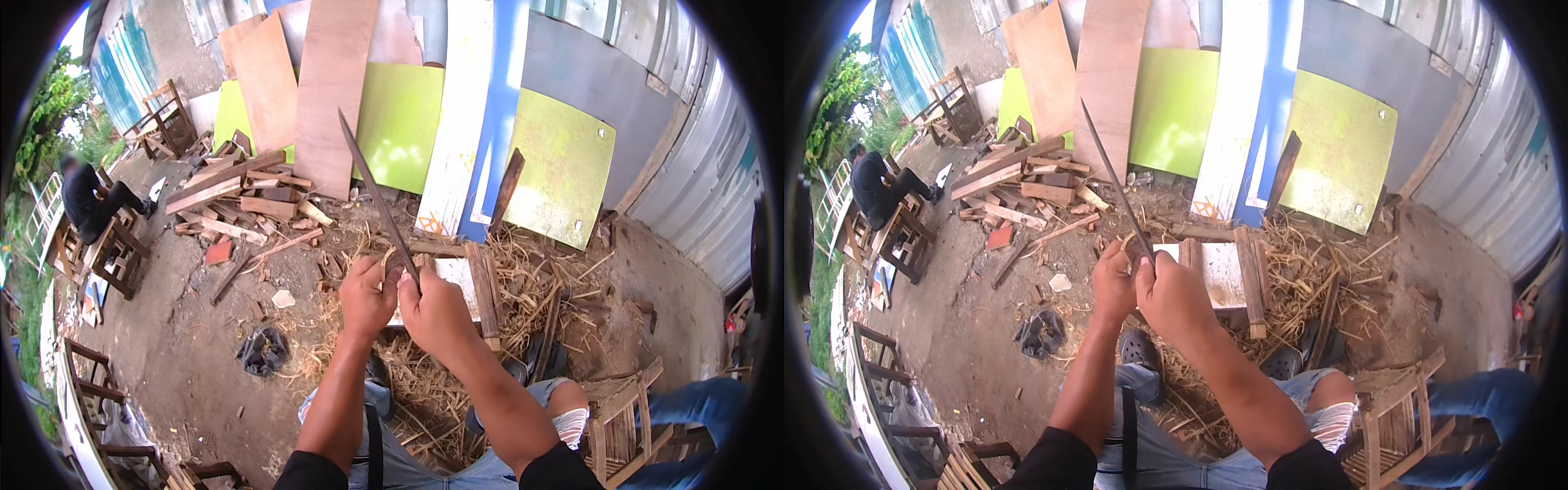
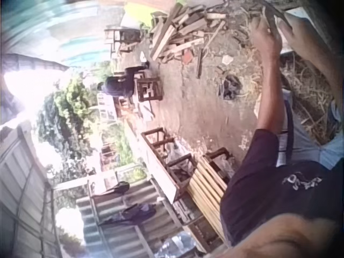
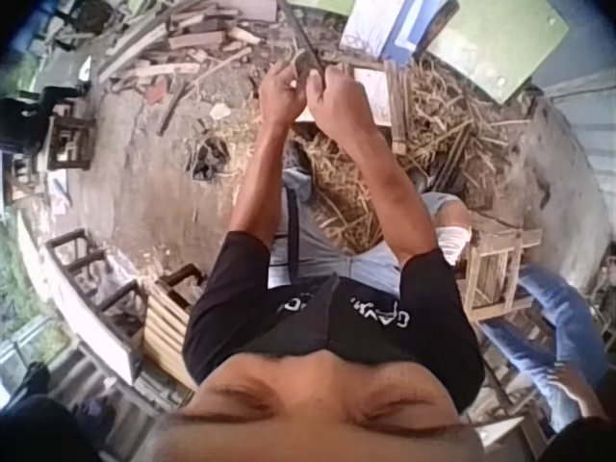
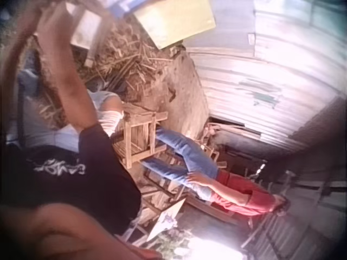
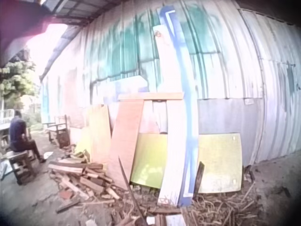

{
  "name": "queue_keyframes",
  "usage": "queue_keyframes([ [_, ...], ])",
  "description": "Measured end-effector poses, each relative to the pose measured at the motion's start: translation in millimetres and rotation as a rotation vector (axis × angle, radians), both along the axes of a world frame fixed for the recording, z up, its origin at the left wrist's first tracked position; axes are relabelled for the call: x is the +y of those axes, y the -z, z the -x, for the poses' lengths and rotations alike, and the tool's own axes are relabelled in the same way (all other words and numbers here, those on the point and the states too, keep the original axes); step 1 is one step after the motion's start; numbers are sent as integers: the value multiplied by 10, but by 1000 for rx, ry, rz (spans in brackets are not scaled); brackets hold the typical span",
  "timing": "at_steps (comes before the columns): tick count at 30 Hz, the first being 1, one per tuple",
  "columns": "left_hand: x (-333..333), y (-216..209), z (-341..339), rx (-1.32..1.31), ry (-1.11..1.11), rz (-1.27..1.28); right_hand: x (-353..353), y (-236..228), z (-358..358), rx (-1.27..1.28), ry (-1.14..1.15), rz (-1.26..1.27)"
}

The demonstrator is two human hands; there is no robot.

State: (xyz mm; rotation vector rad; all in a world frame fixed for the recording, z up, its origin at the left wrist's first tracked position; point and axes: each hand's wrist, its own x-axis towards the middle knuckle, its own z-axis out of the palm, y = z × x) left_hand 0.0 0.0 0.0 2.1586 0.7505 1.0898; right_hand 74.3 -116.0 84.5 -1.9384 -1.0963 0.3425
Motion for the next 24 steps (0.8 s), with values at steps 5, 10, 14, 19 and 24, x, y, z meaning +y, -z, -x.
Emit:
queue_keyframes([
  [5, -171, 22, 89, 93, -19, 47, -66, 68, 55, 24, 33, 107],
  [10, 1, -38, 308, 36, 261, 250, 4, -27, -17, -38, 51, -37],
  [14, 35, 15, 480, -381, 11, 421, -89, 275, -43, -12, -29, -132],
  [19, -16, -179, 312, -440, -22, 301, 300, 707, 9, -93, 39, 250],
  [24, -62, -264, 205, -185, -19, -33, 177, 922, 37, -90, 24, 232],
])
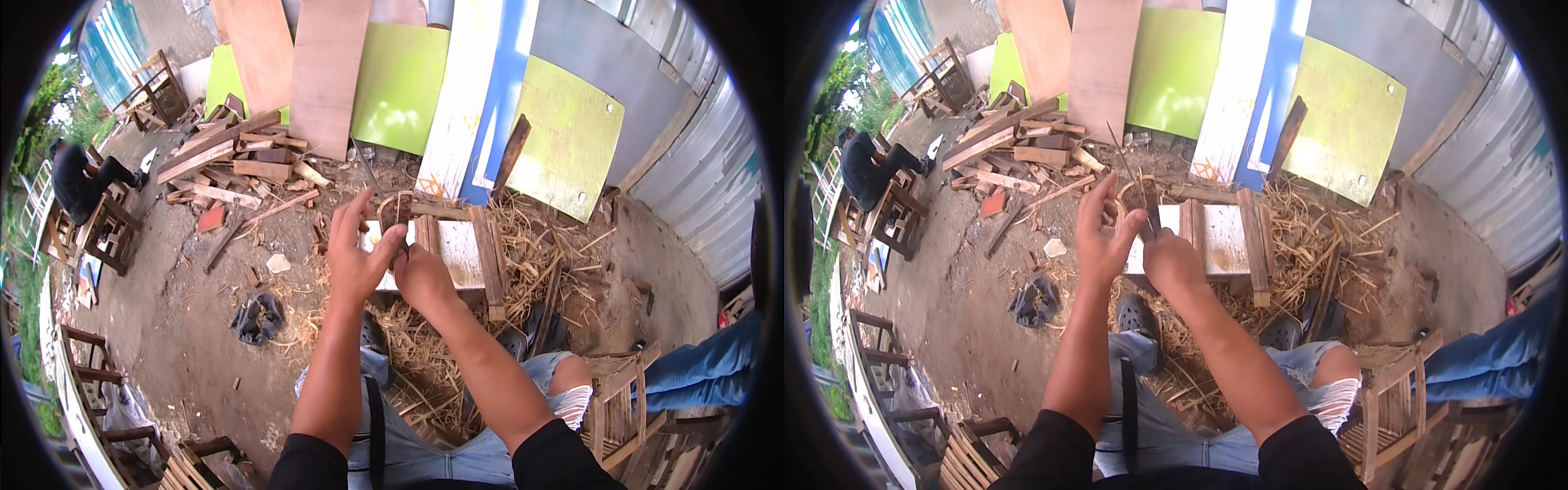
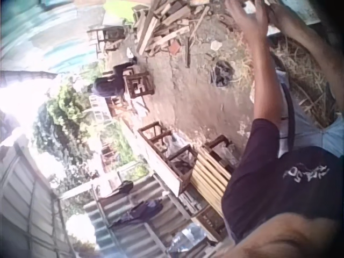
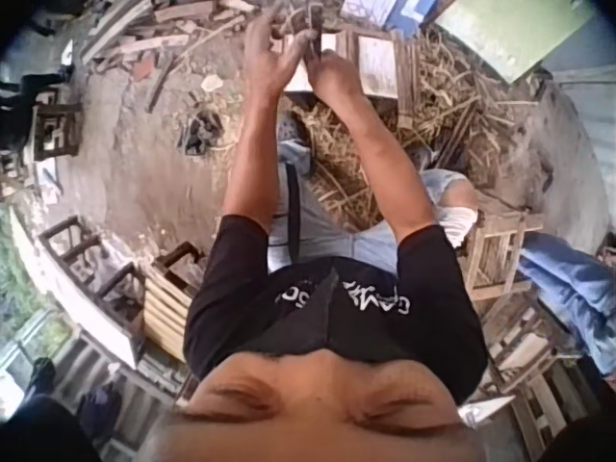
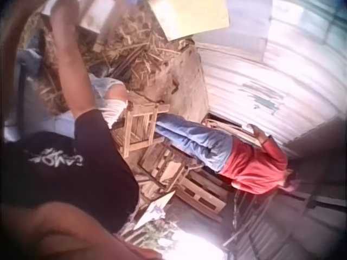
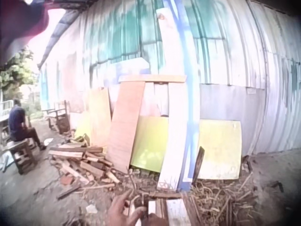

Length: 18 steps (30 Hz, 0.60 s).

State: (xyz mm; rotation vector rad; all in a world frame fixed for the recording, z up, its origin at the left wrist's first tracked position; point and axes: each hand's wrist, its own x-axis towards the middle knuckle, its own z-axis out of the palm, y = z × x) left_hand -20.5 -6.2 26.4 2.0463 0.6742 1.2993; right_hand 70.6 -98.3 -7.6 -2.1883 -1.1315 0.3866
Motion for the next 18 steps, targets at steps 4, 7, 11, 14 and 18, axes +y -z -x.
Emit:
queue_keyframes([
  [4, -1, -91, -170, 11, 63, -9, -75, 61, 85, 22, 33, 27],
  [7, -55, -71, -238, 18, 84, -46, -146, 191, 114, 10, 51, -41],
  [11, -29, -10, -283, 3, 80, -91, -153, 440, 127, -32, 29, -140],
  [14, -25, -9, -275, 20, 62, -95, -141, 508, 136, 28, 35, -69],
  [18, -44, -74, -265, 113, 31, -26, -130, 318, 81, 44, 8, 135],
])
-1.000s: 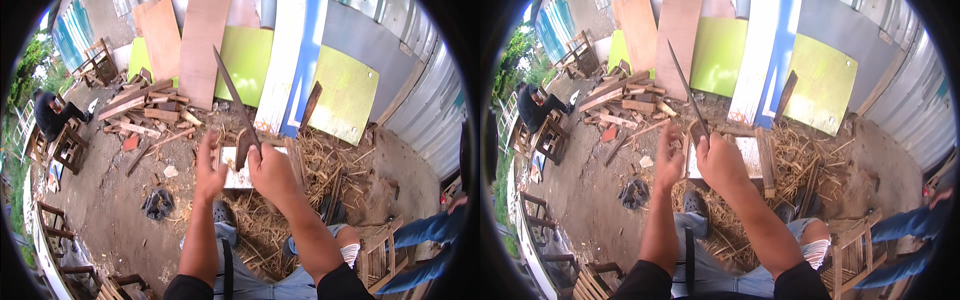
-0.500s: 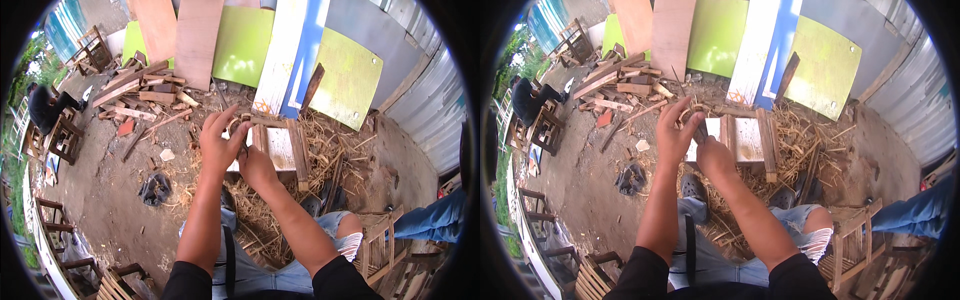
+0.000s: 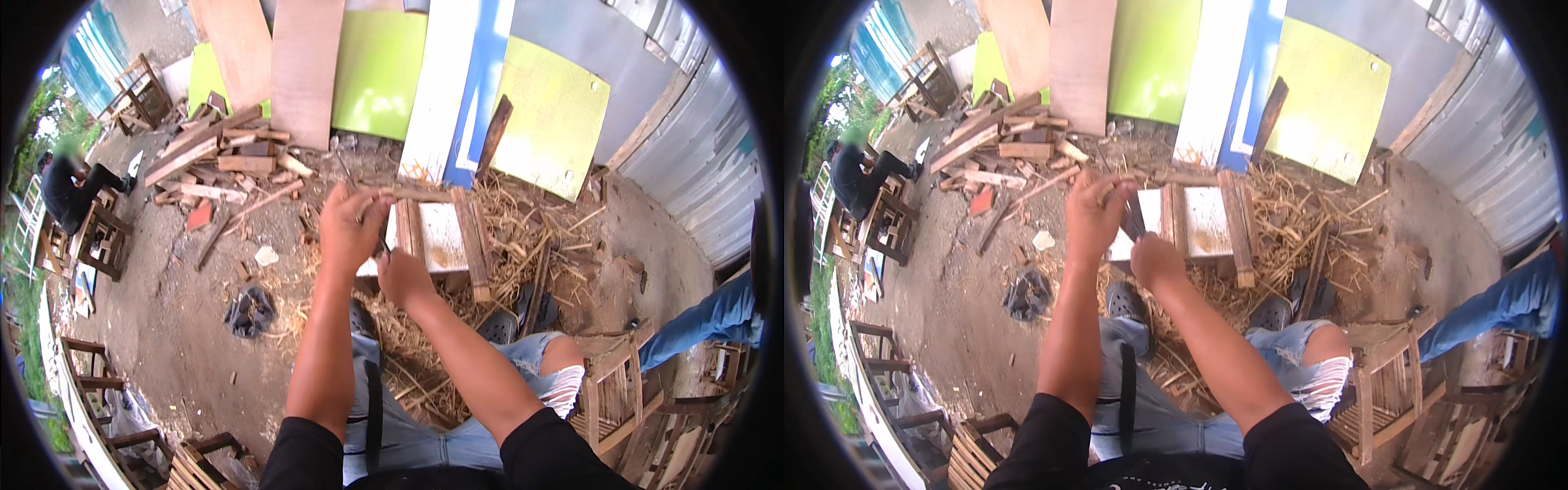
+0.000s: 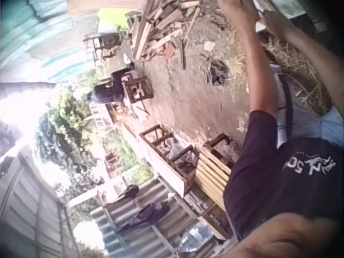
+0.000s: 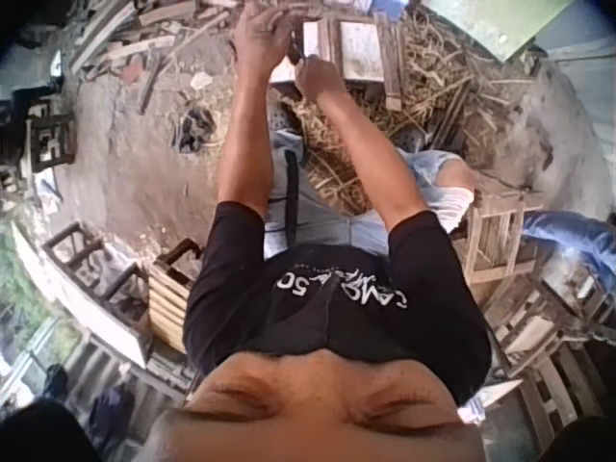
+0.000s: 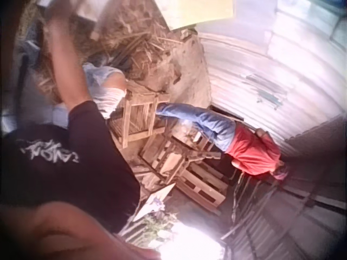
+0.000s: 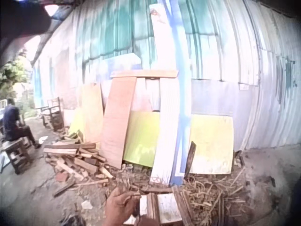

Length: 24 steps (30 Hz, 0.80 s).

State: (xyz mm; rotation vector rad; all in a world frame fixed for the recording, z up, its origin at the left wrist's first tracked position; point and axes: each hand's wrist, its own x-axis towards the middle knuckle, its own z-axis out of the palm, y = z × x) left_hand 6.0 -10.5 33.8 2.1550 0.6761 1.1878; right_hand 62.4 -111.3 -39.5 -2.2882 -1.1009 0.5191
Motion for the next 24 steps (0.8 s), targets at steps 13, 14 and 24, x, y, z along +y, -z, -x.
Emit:
queue_keyframes([
  [13, 10, -192, 230, -215, 171, 376, -9, -168, -71, -114, -50, -105],
  [14, 19, -176, 228, -221, 180, 302, -22, -140, -86, -97, -58, -76],
  [24, 4, -70, 256, -190, 247, 353, -28, 305, -10, -108, -56, -133],
])
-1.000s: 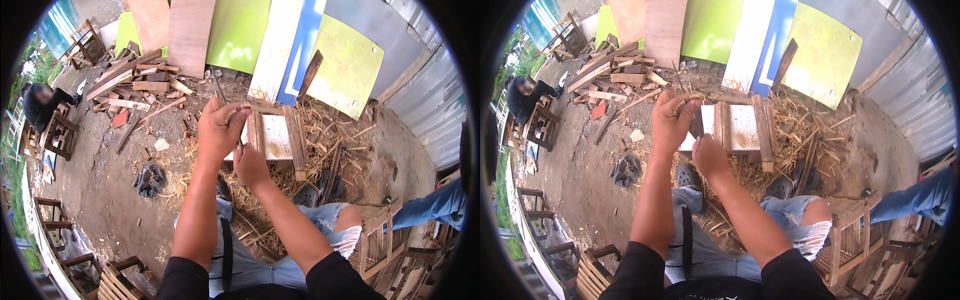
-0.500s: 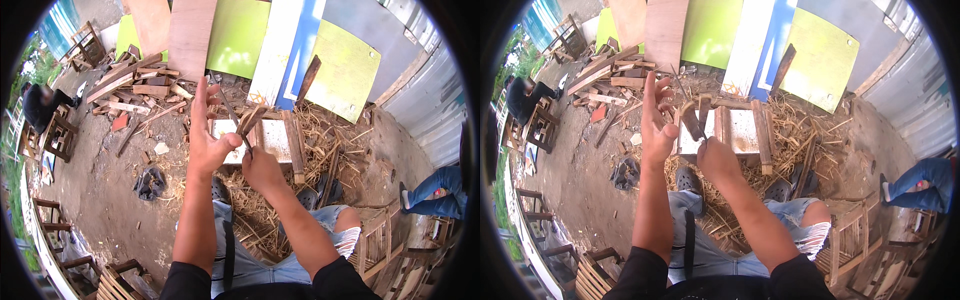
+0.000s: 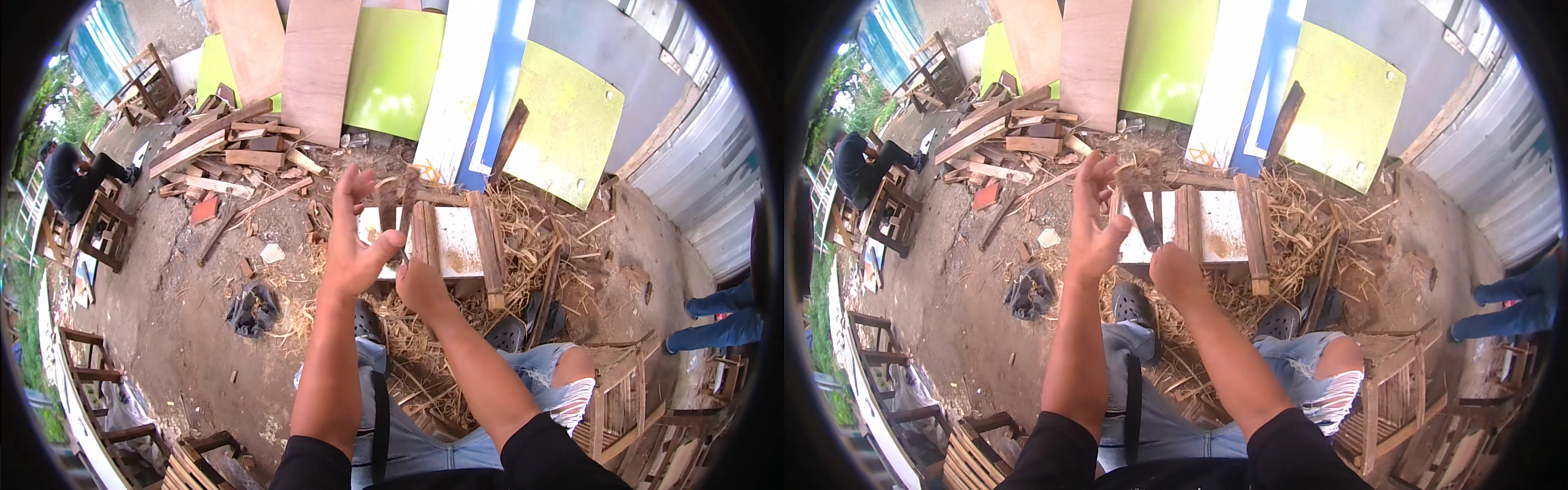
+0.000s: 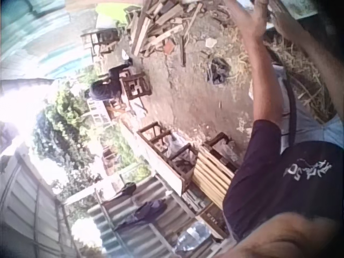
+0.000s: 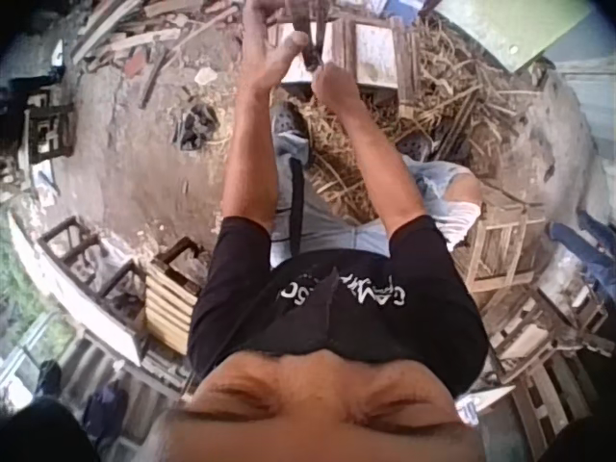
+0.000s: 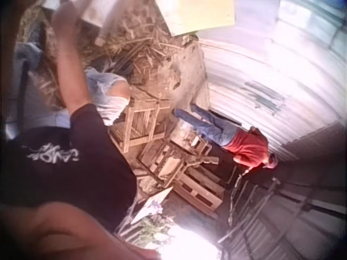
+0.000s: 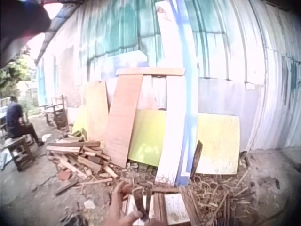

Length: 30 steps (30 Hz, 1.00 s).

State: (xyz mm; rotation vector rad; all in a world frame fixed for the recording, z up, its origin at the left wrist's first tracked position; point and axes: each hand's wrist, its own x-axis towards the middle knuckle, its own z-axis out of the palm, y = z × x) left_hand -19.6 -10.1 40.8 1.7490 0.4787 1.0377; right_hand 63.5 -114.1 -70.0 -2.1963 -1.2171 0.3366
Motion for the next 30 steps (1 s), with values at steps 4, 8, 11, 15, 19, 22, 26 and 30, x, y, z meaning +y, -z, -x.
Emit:
queue_keyframes([
  [4, 21, 50, -13, -62, -36, -25, -72, -6, -71, 35, 53, 10],
  [8, 66, 105, -11, -165, -23, 12, -107, 32, 35, 141, 131, 119],
  [11, 55, 118, -17, 11, -45, 72, 22, 109, 22, 50, 92, 25],
  [15, 57, 143, -9, 14, -44, 19, -24, 201, -7, 74, 87, 6],
  [19, 88, 175, 5, -163, -47, -25, -128, 246, 64, 140, 135, 5],
  [22, 82, 177, 5, -100, -49, 33, -66, 276, 111, 149, 186, 203],
  [26, 69, 165, -13, -91, -13, 48, -6, 306, 47, 150, 163, 155],
  [30, 97, 168, 27, -167, -21, 3, -124, 362, 100, 95, 165, -214],
])
